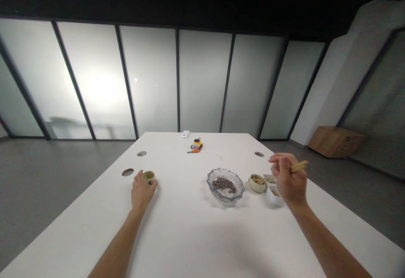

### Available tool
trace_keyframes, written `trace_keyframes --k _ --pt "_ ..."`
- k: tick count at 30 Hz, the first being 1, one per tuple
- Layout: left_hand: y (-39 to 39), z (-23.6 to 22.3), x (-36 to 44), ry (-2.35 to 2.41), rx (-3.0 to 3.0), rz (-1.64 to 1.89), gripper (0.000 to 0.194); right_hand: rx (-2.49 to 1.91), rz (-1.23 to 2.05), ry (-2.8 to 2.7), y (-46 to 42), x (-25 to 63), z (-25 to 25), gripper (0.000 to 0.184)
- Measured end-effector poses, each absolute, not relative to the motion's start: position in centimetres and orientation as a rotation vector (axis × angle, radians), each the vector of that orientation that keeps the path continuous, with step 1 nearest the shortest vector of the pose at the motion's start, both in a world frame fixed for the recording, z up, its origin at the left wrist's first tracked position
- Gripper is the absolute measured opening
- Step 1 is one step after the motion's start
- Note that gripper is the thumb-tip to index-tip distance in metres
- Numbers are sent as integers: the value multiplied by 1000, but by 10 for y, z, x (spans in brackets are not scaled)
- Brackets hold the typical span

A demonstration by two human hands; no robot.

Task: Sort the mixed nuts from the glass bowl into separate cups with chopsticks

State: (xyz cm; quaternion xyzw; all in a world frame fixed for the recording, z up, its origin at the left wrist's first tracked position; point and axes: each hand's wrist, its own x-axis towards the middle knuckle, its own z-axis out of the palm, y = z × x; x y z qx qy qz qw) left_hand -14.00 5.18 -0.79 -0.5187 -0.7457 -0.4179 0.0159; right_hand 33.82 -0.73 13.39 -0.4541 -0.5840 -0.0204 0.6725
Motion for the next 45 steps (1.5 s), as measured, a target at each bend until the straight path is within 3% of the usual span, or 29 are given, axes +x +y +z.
trace_keyframes --k 3,8,12,18,24,34,41,45 --pt "56 -8 -145 -2285 -1651 -1337 72 -992 301 -1281 20 300 131 59" --pt "53 -6 -114 -2114 -1885 -1580 71 -1094 393 -1375 63 272 102 68" --pt "40 -9 -64 -1977 -2119 -1725 71 -1186 351 -1415 74 281 81 70" --pt "11 -14 -17 -1845 -2551 -1637 70 -1313 335 -1450 59 318 65 73" --pt "0 -20 -9 -1879 -2635 -1568 72 -1332 349 -1407 42 334 50 71" --pt "-7 -14 -7 -1810 -2745 -1424 69 -1173 188 -1670 6 317 47 45" --pt "-6 -11 -11 -1779 -2831 -1340 72 -1263 285 -1662 7 312 43 47" --pt "-6 -10 -11 -1782 -2854 -1321 71 -1290 152 -1616 10 321 44 52"
